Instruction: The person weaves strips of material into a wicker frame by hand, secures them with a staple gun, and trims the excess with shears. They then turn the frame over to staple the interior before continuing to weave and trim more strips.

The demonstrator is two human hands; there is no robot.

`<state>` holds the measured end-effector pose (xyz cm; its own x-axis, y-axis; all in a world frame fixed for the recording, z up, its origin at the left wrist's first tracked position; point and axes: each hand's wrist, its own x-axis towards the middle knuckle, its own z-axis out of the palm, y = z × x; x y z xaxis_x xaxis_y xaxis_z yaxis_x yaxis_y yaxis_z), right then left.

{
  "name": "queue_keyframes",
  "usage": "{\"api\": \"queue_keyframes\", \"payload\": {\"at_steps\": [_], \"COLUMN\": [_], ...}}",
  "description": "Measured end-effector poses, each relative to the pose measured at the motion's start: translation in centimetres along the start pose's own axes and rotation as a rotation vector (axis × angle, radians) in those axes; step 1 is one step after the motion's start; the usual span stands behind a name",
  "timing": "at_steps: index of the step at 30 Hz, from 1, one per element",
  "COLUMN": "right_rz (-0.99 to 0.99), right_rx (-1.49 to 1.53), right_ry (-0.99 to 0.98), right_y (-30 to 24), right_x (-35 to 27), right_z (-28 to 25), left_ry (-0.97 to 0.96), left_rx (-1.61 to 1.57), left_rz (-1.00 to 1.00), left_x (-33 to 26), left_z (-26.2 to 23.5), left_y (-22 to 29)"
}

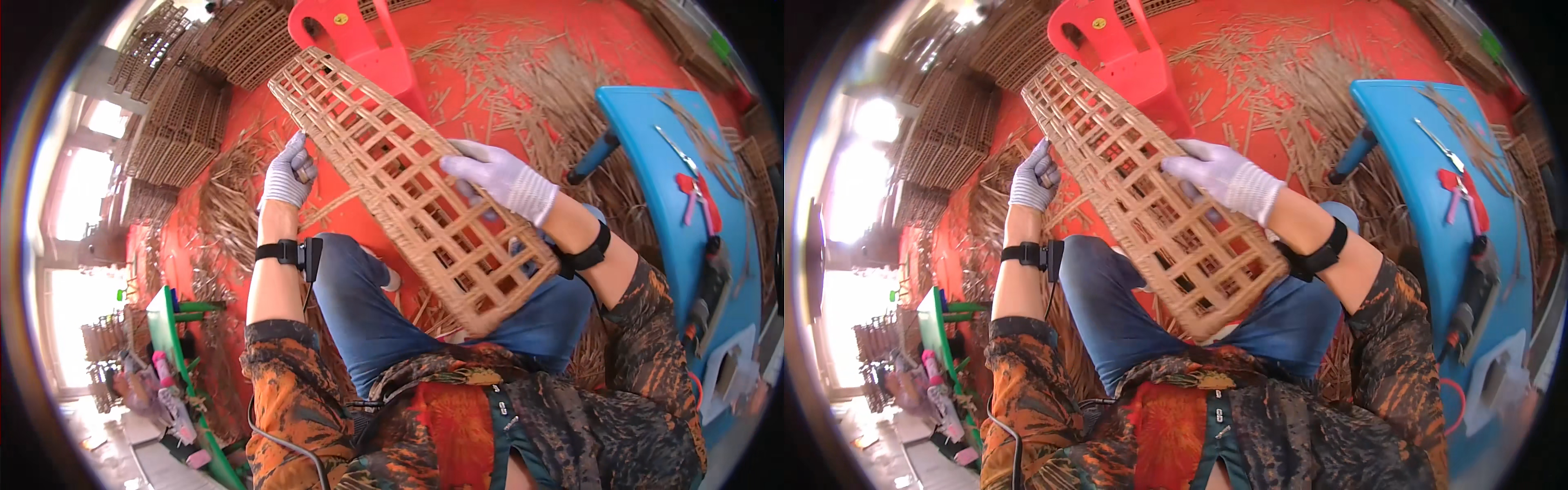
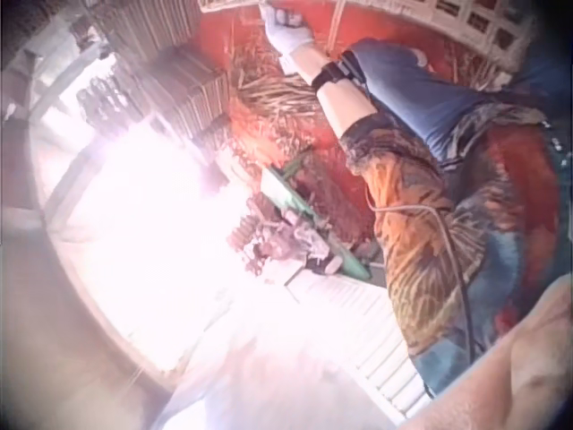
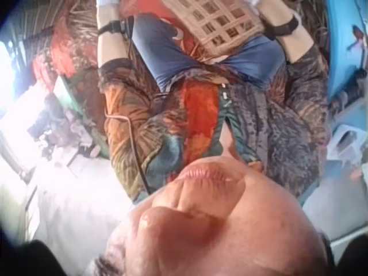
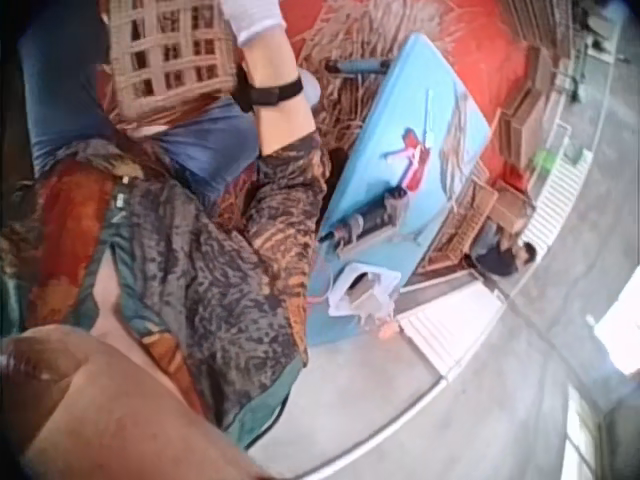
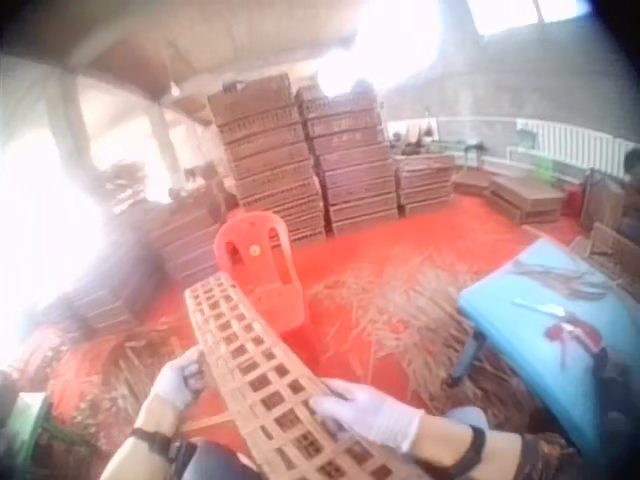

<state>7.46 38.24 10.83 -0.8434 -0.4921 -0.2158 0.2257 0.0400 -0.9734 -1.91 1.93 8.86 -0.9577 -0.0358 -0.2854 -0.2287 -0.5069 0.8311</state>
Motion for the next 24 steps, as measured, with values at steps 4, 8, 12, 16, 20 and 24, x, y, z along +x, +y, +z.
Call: {"api": "queue_keyframes", "payload": {"at_steps": [4,8,12,16,20,24], "right_rz": [0.038,0.076,0.139,0.231,0.246,0.209], "right_rx": [-0.010,-0.174,-0.304,-0.437,-0.607,-0.801], "right_ry": [0.133,0.116,0.090,-0.004,-0.118,-0.117], "right_y": [2.2,0.9,0.9,-0.2,-2.0,-2.9], "right_x": [-4.5,-5.2,-2.1,0.2,1.4,2.4], "right_z": [-3.2,-2.4,-0.8,-1.6,-1.7,-2.3], "left_ry": [-0.080,-0.053,-0.053,-0.018,-0.018,-0.027], "left_rx": [-0.020,-0.099,-0.203,-0.160,-0.116,-0.039], "left_rz": [-0.064,-0.057,-0.025,0.010,0.044,0.056], "left_x": [-1.6,-4.7,-5.6,-7.5,-9.2,-9.3], "left_z": [2.5,1.8,-2.6,-5.6,-5.8,-6.4], "left_y": [-3.7,-4.3,-5.0,-6.0,-5.5,-5.4]}}
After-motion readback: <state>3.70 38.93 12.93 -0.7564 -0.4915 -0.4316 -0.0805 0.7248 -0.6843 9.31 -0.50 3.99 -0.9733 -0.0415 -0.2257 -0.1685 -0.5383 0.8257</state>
